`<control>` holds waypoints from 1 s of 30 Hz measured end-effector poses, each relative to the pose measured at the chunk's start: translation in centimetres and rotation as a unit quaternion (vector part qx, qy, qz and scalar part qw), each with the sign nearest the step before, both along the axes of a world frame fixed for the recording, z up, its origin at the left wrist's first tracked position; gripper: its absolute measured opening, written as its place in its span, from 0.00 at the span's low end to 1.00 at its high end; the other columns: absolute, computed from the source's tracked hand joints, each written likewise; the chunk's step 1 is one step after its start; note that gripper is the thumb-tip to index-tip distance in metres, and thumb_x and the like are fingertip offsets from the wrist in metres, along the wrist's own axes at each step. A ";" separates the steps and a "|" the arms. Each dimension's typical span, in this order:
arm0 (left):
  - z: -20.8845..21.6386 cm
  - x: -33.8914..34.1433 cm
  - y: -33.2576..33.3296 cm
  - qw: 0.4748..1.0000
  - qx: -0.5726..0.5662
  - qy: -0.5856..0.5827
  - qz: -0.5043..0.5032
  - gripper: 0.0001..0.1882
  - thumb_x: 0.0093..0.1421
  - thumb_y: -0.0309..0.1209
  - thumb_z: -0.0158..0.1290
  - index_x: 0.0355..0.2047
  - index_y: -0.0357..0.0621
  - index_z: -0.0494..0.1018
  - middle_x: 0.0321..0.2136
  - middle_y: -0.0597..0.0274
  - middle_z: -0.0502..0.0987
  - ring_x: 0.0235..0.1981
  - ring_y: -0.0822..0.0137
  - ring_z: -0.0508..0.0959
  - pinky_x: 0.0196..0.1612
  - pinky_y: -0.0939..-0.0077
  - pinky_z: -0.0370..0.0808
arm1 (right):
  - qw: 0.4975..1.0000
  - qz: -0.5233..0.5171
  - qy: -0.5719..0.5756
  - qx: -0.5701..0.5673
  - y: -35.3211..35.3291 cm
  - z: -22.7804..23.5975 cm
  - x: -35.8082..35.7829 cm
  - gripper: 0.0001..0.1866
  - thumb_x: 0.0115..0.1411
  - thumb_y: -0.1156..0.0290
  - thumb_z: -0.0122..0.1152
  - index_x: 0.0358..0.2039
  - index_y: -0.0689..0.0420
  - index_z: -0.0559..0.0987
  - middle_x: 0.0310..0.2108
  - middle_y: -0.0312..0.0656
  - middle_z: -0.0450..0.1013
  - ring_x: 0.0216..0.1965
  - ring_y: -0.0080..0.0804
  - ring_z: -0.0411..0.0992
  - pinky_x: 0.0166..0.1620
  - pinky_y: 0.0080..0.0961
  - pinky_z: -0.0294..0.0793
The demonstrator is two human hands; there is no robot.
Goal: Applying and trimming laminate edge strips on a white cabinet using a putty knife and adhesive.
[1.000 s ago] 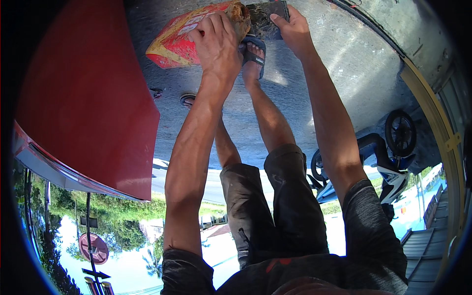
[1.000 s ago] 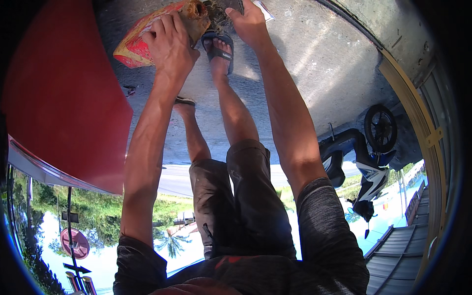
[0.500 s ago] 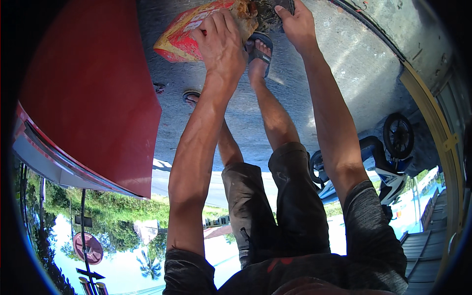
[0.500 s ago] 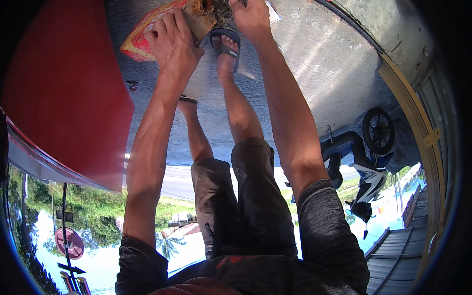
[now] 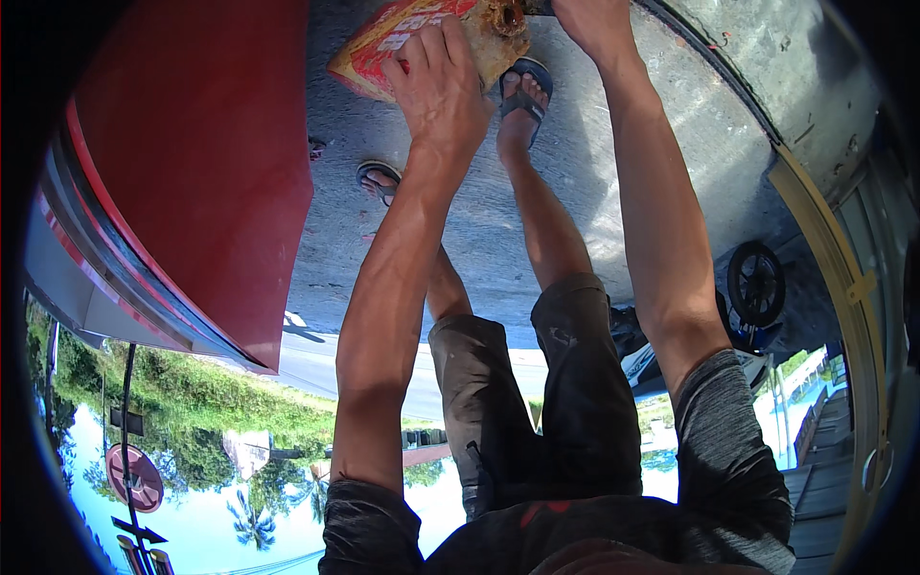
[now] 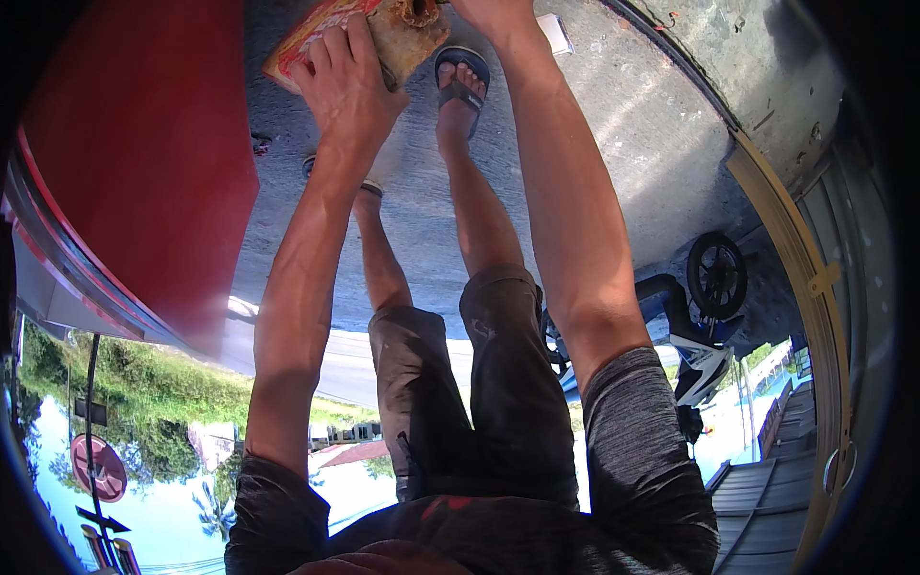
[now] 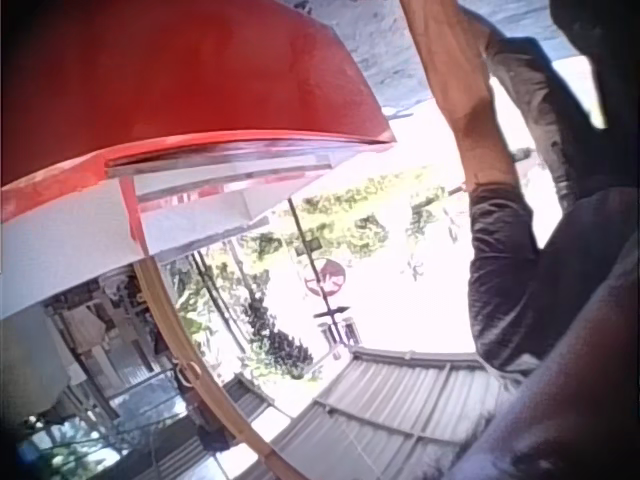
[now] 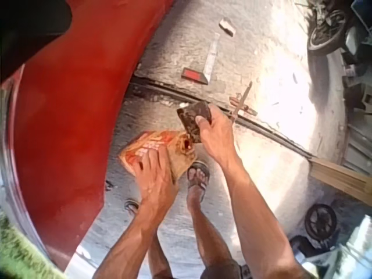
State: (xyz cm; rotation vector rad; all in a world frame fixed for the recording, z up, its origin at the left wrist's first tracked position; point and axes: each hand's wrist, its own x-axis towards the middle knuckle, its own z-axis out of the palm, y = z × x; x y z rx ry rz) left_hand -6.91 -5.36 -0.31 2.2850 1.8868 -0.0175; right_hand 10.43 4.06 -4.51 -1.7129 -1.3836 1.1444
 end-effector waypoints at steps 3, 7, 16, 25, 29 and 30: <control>0.6 3.4 0.7 0.993 -0.034 -0.085 0.072 0.52 0.32 0.33 0.74 0.60 0.35 0.63 0.44 0.51 0.70 0.46 0.52 0.71 0.47 0.51 0.64 | 0.997 0.021 -0.068 0.011 1.2 4.0 2.7 0.12 0.63 0.73 0.57 0.46 0.61 0.80 0.38 0.52 0.80 0.42 0.46 0.79 0.47 0.37 0.75; 0.4 3.2 -0.9 0.984 -0.042 -0.101 0.143 0.57 0.28 0.36 0.76 0.61 0.38 0.62 0.47 0.50 0.70 0.50 0.50 0.70 0.52 0.50 0.63 | 0.985 0.090 -0.061 -0.137 -0.7 10.7 0.0 0.11 0.64 0.71 0.57 0.46 0.61 0.79 0.38 0.53 0.80 0.41 0.48 0.78 0.46 0.39 0.74; -1.5 -2.8 -5.5 0.962 -0.064 -0.140 0.224 0.62 0.29 0.39 0.76 0.67 0.41 0.59 0.54 0.48 0.68 0.56 0.50 0.68 0.57 0.53 0.63 | 0.719 -0.180 0.663 -0.104 -3.0 15.2 3.1 0.21 0.71 0.74 0.56 0.62 0.66 0.71 0.60 0.54 0.73 0.62 0.45 0.71 0.67 0.48 0.67; -2.0 -5.9 -10.6 0.914 -0.083 -0.191 0.347 0.64 0.43 0.37 0.74 0.74 0.37 0.44 0.65 0.35 0.62 0.68 0.38 0.61 0.69 0.51 0.60 | 0.836 -0.198 0.440 -0.261 -14.0 20.0 5.7 0.19 0.68 0.80 0.58 0.59 0.64 0.75 0.58 0.48 0.76 0.58 0.39 0.74 0.65 0.41 0.73; 7.0 -3.7 -13.7 0.852 -0.102 -0.381 0.343 0.48 0.53 0.35 0.67 0.70 0.38 0.57 0.58 0.42 0.72 0.60 0.44 0.72 0.64 0.58 0.69 | 0.826 -0.200 0.438 -0.293 -17.0 22.1 1.8 0.21 0.69 0.78 0.58 0.61 0.62 0.73 0.56 0.47 0.76 0.57 0.39 0.75 0.64 0.40 0.73; 9.3 -3.9 -14.9 0.852 -0.074 -0.406 0.324 0.40 0.53 0.33 0.66 0.65 0.38 0.65 0.53 0.46 0.75 0.55 0.47 0.75 0.59 0.58 0.72 | 0.818 -0.192 0.455 -0.294 -17.4 22.6 0.6 0.21 0.69 0.78 0.58 0.61 0.62 0.73 0.56 0.47 0.77 0.57 0.39 0.75 0.64 0.40 0.73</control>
